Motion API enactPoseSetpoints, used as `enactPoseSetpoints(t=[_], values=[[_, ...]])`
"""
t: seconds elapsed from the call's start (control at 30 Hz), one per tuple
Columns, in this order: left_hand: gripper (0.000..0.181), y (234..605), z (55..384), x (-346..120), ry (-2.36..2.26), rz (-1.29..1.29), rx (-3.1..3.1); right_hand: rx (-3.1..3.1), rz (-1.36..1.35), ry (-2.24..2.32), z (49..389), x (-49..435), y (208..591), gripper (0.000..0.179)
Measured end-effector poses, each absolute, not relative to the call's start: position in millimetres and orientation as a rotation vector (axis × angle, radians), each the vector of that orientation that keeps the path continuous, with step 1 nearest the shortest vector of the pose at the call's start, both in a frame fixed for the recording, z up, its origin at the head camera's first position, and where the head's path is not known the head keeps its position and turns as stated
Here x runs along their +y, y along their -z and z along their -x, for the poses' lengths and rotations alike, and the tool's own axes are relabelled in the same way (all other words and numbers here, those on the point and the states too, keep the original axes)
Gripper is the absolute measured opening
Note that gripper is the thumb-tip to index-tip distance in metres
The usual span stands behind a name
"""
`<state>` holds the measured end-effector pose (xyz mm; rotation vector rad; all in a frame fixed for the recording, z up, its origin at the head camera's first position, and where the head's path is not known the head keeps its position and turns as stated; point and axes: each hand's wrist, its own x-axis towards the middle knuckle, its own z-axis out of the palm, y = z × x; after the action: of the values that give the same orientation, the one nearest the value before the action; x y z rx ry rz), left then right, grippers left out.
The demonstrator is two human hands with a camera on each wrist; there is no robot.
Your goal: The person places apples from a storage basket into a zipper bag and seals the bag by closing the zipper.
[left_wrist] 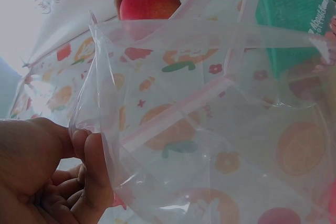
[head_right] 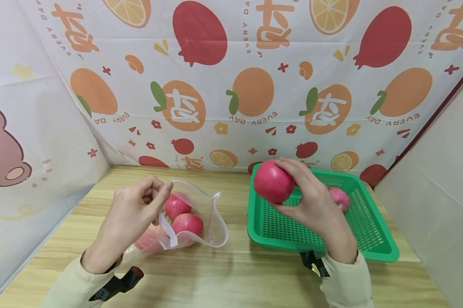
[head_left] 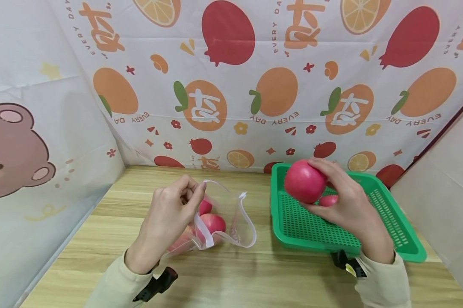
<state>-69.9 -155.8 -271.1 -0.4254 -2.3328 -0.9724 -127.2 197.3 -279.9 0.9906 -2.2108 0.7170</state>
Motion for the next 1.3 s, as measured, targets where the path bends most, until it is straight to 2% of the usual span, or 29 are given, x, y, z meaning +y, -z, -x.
enactPoseSetpoints(t=[0.1, 0.13, 0.37, 0.5, 0.83, 0.93, 1.07, 1.3], values=[[0.019, 271.1, 69.9, -155.8, 0.977, 0.425, -2.335, -2.222, -0.985, -0.721, 124.4, 195.5, 279.6, 0.107], [0.019, 271.1, 69.8, -155.8, 0.980, 0.425, -2.336, -2.207, -1.001, -0.730, 124.1, 194.9, 279.7, 0.100], [0.018, 270.7, 69.4, -155.5, 0.984, 0.423, -2.339, -2.187, -1.062, -0.780, 118.1, 190.5, 278.7, 0.101], [0.018, 270.9, 69.5, -155.4, 0.978, 0.424, -2.338, -2.132, -1.110, -0.789, 114.8, 185.5, 277.5, 0.081], [0.020, 271.3, 69.7, -154.4, 0.937, 0.441, -2.320, -2.082, -1.175, -0.767, 110.7, 169.0, 276.4, 0.078], [0.020, 271.1, 69.5, -154.5, 0.933, 0.449, -2.307, -2.069, -1.218, -0.744, 112.1, 161.6, 277.8, 0.083], [0.019, 270.9, 69.0, -154.4, 0.937, 0.457, -2.296, -2.071, -1.269, -0.740, 113.1, 149.7, 280.8, 0.102], [0.020, 271.5, 69.0, -154.5, 0.938, 0.459, -2.300, -2.056, -1.351, -0.753, 116.1, 129.9, 288.8, 0.099]])
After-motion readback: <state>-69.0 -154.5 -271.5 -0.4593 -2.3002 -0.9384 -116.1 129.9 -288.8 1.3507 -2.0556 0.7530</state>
